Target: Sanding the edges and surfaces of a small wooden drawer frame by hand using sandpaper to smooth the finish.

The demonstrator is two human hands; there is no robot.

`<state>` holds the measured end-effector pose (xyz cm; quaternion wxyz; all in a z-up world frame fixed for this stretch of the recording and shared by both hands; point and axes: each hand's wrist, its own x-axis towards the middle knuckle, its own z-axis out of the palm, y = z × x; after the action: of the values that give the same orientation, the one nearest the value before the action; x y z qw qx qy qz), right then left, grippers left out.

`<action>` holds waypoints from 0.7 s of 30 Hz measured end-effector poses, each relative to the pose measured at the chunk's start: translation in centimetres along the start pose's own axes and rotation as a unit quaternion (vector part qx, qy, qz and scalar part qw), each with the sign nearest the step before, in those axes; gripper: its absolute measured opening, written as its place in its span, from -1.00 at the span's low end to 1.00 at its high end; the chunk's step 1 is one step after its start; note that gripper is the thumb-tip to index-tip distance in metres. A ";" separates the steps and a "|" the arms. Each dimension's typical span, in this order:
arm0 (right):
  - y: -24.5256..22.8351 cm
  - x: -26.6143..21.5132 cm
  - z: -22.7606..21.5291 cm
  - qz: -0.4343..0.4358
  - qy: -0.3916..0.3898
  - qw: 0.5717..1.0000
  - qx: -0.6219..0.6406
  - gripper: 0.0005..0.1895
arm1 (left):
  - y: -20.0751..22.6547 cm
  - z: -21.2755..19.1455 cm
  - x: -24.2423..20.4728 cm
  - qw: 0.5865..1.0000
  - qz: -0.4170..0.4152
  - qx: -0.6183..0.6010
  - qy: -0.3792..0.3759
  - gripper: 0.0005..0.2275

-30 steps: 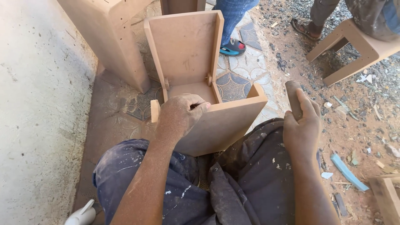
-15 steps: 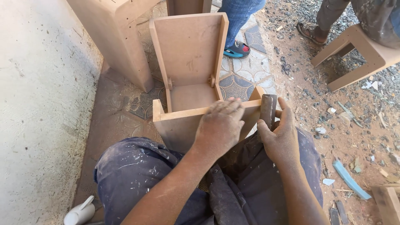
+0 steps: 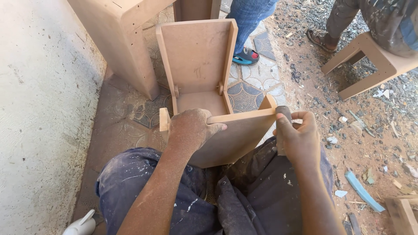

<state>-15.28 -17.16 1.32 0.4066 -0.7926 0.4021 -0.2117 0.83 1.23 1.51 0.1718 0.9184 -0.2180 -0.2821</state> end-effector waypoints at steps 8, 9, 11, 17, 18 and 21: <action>-2.7 0.1 0.2 0.045 -0.071 0.989 -0.119 -0.53 | -0.5 0.0 0.1 1.000 0.027 -0.008 0.010 -0.63; -2.6 0.7 -0.3 0.044 -0.057 0.988 -0.140 -0.54 | -0.6 0.0 0.1 0.999 0.036 -0.011 0.009 -0.63; -2.4 1.4 -0.3 0.043 -0.053 0.984 -0.163 -0.54 | -0.8 -0.1 0.0 0.999 0.042 -0.018 0.010 -0.65; -5.4 -0.2 0.7 0.054 -0.074 0.980 -0.175 -0.58 | -0.8 0.4 -0.1 0.996 0.064 -0.049 0.044 -0.70; -5.0 0.0 0.5 0.050 -0.058 0.980 -0.186 -0.58 | -0.7 0.5 -0.2 0.993 0.081 -0.060 0.053 -0.69; -1.2 2.5 -0.5 0.035 0.011 0.978 -0.207 -0.51 | -0.6 1.1 -0.2 0.989 0.123 -0.046 0.072 -0.68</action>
<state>-13.59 -19.02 2.67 0.2358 -0.8428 0.4692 -0.1184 0.22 1.60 0.47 0.2626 0.8935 -0.3030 -0.2021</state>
